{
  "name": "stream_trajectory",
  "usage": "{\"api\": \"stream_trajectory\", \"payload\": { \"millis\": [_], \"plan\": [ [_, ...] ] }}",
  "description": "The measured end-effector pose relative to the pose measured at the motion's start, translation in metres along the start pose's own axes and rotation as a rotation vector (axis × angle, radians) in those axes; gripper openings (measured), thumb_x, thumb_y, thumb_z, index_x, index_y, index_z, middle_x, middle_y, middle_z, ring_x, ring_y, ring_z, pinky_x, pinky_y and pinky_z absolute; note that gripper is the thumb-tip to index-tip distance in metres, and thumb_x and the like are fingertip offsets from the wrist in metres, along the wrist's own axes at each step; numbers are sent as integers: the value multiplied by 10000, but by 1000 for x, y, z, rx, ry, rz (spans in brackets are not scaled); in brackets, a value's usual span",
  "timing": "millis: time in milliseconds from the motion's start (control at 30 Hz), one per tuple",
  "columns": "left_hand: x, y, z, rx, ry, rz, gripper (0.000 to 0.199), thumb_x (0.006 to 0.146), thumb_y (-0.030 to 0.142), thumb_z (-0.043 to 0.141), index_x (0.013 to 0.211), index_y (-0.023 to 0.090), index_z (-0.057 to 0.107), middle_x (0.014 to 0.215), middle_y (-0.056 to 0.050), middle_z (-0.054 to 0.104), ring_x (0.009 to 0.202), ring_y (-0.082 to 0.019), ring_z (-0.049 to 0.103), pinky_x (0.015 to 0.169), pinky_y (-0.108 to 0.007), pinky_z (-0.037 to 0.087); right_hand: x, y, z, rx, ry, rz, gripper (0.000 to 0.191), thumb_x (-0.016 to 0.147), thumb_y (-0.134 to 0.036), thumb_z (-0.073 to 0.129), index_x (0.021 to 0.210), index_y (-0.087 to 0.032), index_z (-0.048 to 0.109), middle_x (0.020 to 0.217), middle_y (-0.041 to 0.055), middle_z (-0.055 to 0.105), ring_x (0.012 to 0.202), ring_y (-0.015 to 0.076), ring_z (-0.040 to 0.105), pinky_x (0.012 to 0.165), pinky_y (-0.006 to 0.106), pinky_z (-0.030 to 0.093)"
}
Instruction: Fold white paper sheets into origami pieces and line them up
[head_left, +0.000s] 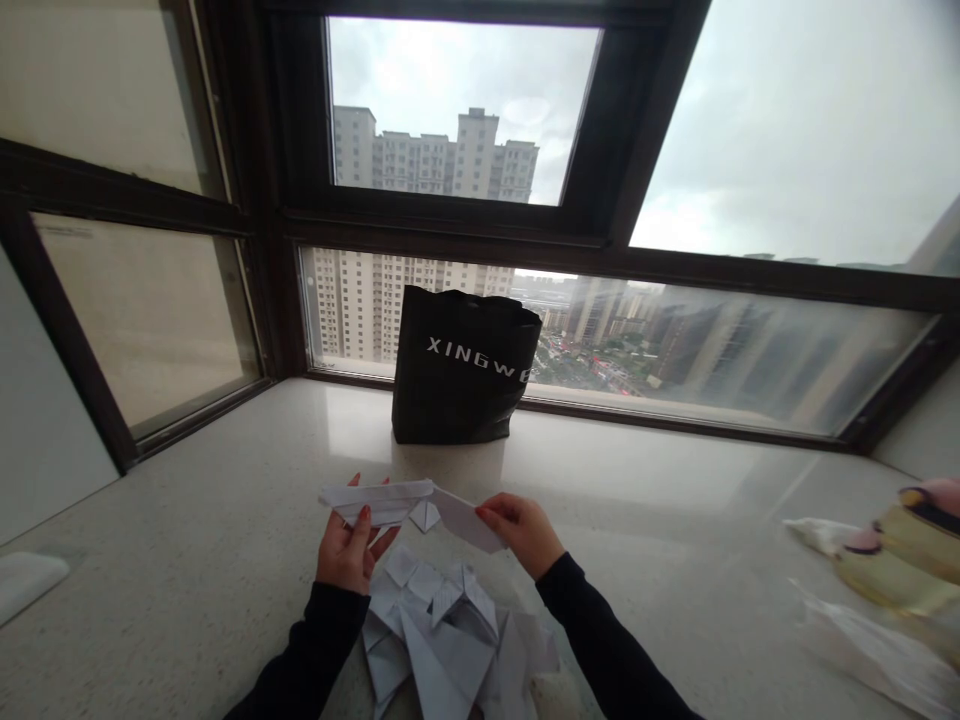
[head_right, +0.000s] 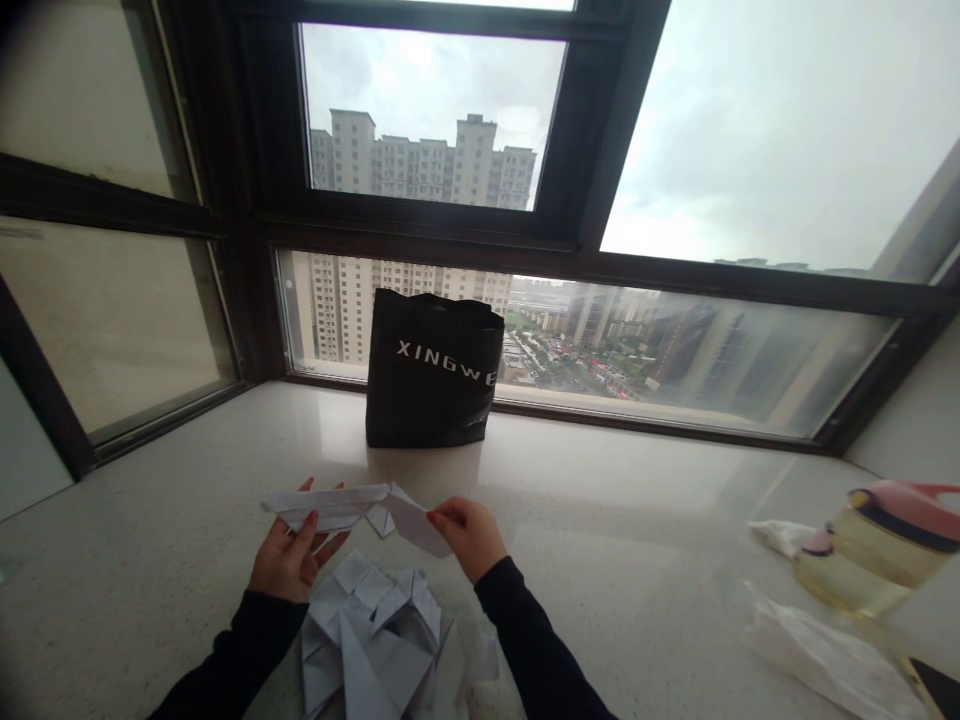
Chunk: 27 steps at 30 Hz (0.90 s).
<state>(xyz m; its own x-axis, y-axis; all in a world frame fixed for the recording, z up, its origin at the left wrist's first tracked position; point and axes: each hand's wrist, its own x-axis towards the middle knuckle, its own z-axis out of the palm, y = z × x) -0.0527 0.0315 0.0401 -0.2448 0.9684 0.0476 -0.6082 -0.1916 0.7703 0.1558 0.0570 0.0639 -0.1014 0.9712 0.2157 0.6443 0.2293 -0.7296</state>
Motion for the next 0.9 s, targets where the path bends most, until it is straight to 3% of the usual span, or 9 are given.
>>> {"api": "stream_trajectory", "payload": {
  "millis": [200, 367, 567, 667, 800, 900],
  "plan": [
    [-10, -1, 10, -8, -36, -98, 630, 612, 299, 653, 1163, 291, 347, 1015, -42, 591, 842, -171, 591, 693, -283, 493, -6, -21, -27, 32, 178, -47, 244, 735, -360, 460, 724, -164, 605, 669, 48, 633, 631, 176, 557, 566, 272, 407],
    [-38, -12, 28, 45, -164, -287, 681, 588, 300, 675, 1169, 292, 319, 960, -36, 601, 790, -192, 602, 664, -337, 503, -23, -52, -19, 156, 5, -137, 206, 711, -338, 519, 700, -151, 605, 639, 39, 638, 588, 152, 562, 519, 232, 413],
    [-52, -16, 28, -121, -309, -396, 750, 597, 172, 648, 1208, 325, 242, 975, -23, 582, 813, -176, 576, 736, -350, 451, -29, -57, 0, -191, 11, -144, 103, 694, -273, 561, 691, -196, 629, 638, 14, 642, 653, 178, 544, 668, 329, 342],
    [-49, -15, 27, -170, -337, -416, 813, 577, 154, 643, 1230, 327, 191, 1062, -40, 546, 879, -199, 552, 769, -366, 424, -29, -56, 1, -257, 8, -127, 112, 710, -285, 546, 701, -206, 623, 648, 6, 643, 656, 172, 536, 683, 342, 311],
    [-49, -16, 25, -115, -327, -387, 737, 652, 221, 617, 1228, 358, 178, 1082, -33, 528, 838, -175, 563, 727, -341, 442, -31, -57, 2, -264, 9, -136, 110, 706, -291, 548, 681, -208, 616, 644, 4, 634, 662, 176, 529, 682, 342, 322],
    [-50, -20, 26, -79, -371, -328, 673, 701, 277, 575, 1229, 361, 165, 1134, -37, 492, 909, -191, 537, 764, -353, 430, -31, -54, 0, -206, 80, -182, 215, 640, -276, 612, 842, -207, 590, 844, 33, 622, 803, 204, 526, 710, 333, 365]
  ]
}}
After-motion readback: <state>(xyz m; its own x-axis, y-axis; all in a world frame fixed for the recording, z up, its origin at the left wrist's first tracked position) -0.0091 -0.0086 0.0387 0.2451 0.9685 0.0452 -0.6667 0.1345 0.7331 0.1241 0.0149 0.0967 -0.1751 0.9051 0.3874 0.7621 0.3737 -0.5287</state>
